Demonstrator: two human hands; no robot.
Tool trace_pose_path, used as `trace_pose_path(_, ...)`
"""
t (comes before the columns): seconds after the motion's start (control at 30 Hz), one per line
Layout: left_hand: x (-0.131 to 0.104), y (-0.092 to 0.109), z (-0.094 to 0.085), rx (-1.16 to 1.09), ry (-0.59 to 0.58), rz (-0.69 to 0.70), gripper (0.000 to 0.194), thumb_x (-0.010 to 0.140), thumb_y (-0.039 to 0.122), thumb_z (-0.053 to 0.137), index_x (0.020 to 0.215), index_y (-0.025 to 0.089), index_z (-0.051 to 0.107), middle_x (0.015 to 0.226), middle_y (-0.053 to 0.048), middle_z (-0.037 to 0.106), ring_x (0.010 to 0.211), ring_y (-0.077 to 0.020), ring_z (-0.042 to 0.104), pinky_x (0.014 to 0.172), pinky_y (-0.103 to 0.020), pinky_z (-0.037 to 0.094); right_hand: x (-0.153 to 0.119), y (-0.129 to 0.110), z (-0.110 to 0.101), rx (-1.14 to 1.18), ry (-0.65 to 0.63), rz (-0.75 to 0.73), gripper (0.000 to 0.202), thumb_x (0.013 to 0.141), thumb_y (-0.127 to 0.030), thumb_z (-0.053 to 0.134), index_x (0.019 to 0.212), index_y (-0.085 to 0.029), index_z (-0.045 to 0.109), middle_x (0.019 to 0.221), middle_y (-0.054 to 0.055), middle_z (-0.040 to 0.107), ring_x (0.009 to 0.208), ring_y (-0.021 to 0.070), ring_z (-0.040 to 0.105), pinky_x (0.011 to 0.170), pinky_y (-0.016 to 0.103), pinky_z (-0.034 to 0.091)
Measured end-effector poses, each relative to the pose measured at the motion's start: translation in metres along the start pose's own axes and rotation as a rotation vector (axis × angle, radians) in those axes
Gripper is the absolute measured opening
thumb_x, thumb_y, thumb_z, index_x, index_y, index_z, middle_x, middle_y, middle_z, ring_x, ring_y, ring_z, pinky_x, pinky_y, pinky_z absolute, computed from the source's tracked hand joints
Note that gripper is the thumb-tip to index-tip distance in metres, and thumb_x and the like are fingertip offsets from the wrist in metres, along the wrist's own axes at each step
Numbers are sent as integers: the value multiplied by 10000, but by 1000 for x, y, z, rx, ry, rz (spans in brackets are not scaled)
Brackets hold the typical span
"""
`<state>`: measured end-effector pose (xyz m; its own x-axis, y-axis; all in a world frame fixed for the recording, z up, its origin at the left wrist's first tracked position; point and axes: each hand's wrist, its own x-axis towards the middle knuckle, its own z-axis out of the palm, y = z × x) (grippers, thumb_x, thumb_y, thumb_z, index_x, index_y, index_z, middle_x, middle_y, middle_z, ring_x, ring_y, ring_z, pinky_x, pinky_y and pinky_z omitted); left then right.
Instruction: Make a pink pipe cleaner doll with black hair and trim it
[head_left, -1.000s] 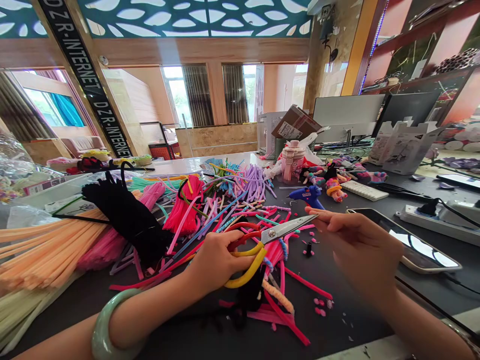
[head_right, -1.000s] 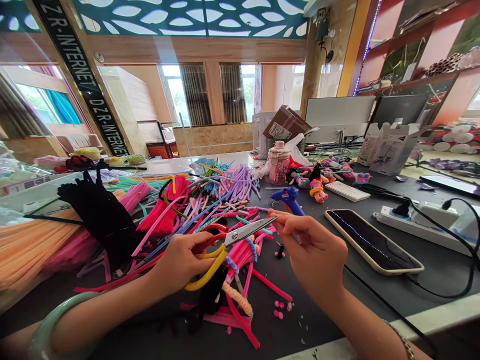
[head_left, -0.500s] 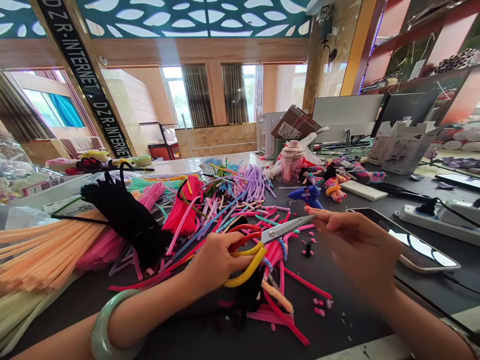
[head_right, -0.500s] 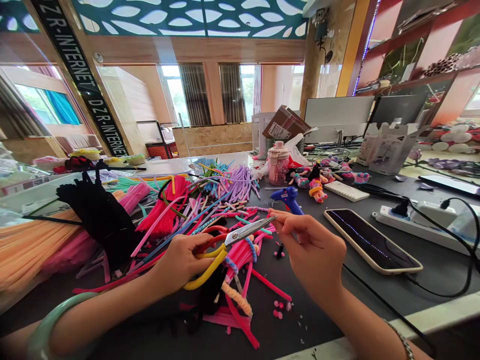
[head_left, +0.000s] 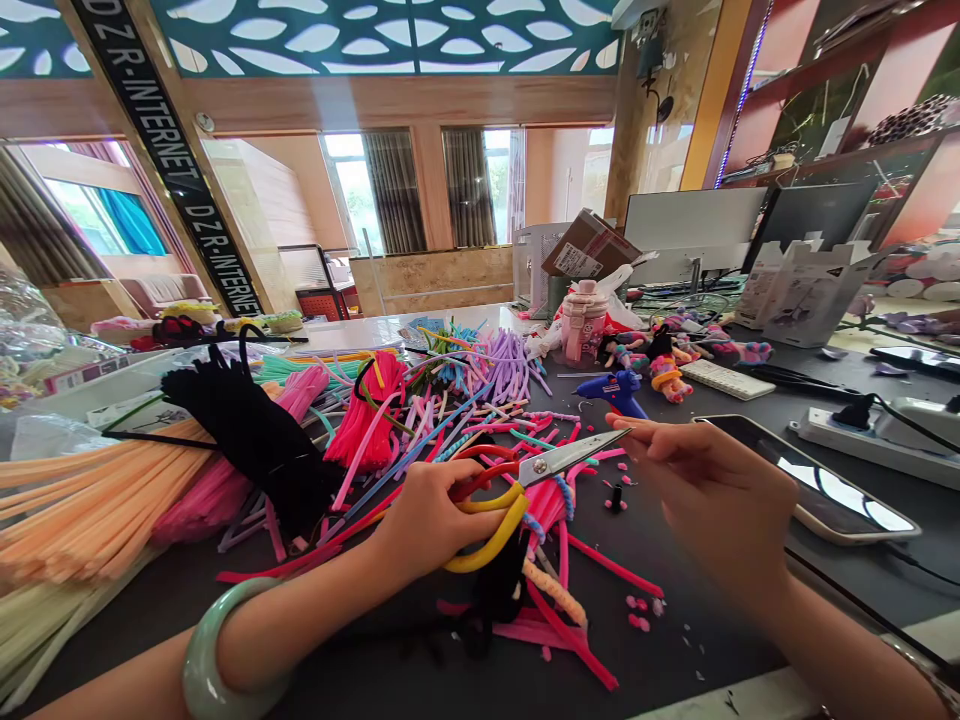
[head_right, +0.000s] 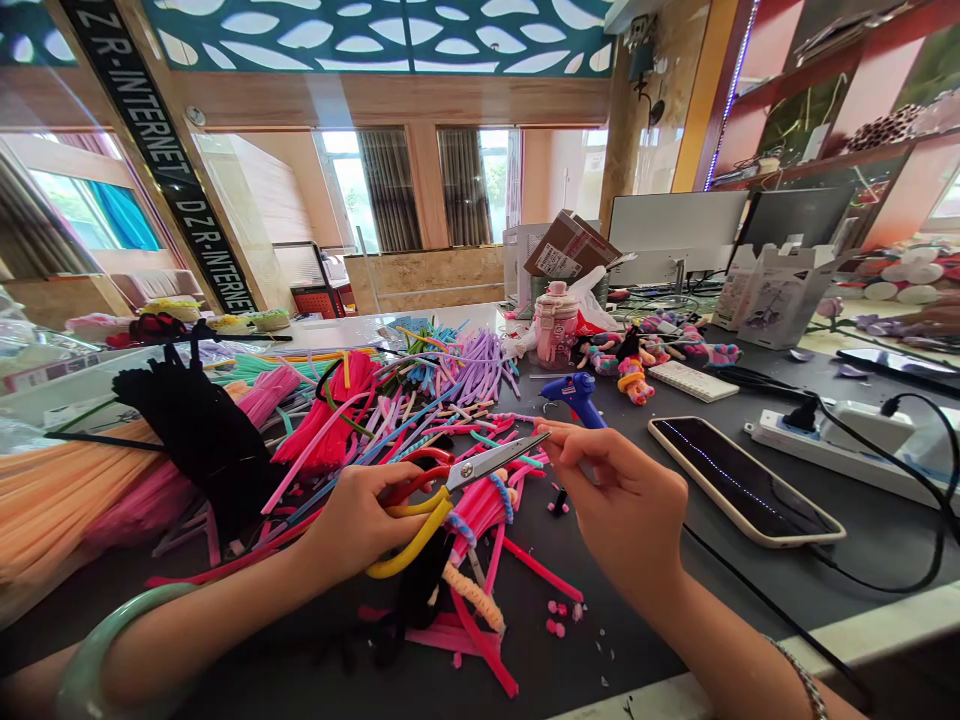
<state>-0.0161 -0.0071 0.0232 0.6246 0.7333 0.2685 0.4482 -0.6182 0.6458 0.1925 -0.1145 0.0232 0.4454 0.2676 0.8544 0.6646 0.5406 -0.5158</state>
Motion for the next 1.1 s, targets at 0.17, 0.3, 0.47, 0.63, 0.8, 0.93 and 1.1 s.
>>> trace_pose_path(0.17, 1, 3, 0, -1, 13, 18, 326, 684, 476, 709, 677, 156, 652, 546, 78, 308, 547, -97, 240, 514, -250, 201, 0, 0, 0, -18, 2, 7, 205, 747, -234, 736, 606, -267, 592, 746, 1, 775, 653, 234, 747, 391, 253, 481)
trace_pose_path(0.3, 0, 5, -2, 2, 9, 28, 325, 689, 474, 701, 684, 153, 650, 544, 80, 306, 546, -96, 244, 511, -246, 205, 0, 0, 0, -10, 2, 13, 196, 747, -231, 731, 613, -267, 592, 756, 8, 777, 713, 258, 756, 433, 266, 514)
trace_pose_path(0.47, 0, 6, -2, -13, 15, 31, 322, 694, 465, 689, 734, 146, 681, 555, 75, 325, 549, -99, 257, 509, -243, 208, 0, 1, 0, -10, -1, 18, 197, 736, -242, 739, 609, -269, 591, 740, 1, 774, 654, 238, 746, 391, 256, 479)
trace_pose_path(0.63, 1, 5, -2, -9, 10, 21, 339, 691, 473, 687, 740, 137, 686, 548, 77, 310, 548, -99, 250, 510, -244, 203, 0, 0, -1, -18, -1, 29, 197, 734, -248, 744, 611, -276, 593, 743, -8, 774, 624, 223, 738, 416, 266, 503)
trace_pose_path(0.8, 0, 6, -2, -13, -2, 20, 329, 688, 471, 688, 725, 145, 665, 549, 77, 322, 543, -98, 253, 511, -247, 211, 0, 1, -1, -31, 1, 21, 202, 733, -251, 741, 603, -273, 588, 742, 0, 774, 590, 210, 725, 374, 254, 446)
trace_pose_path(0.93, 0, 6, -2, -19, -14, 13, 330, 690, 475, 686, 713, 148, 654, 554, 78, 310, 548, -99, 244, 513, -250, 208, 0, 1, -1, -57, -4, 2, 198, 744, -242, 723, 600, -270, 589, 715, -8, 765, 581, 211, 722, 364, 253, 431)
trace_pose_path(1.1, 1, 6, -2, -22, -25, 8, 325, 697, 470, 687, 720, 148, 659, 555, 77, 311, 550, -99, 245, 515, -251, 198, 0, -1, -1, -90, -15, -18, 197, 763, -226, 696, 604, -278, 590, 731, -11, 768, 648, 223, 741, 411, 259, 480)
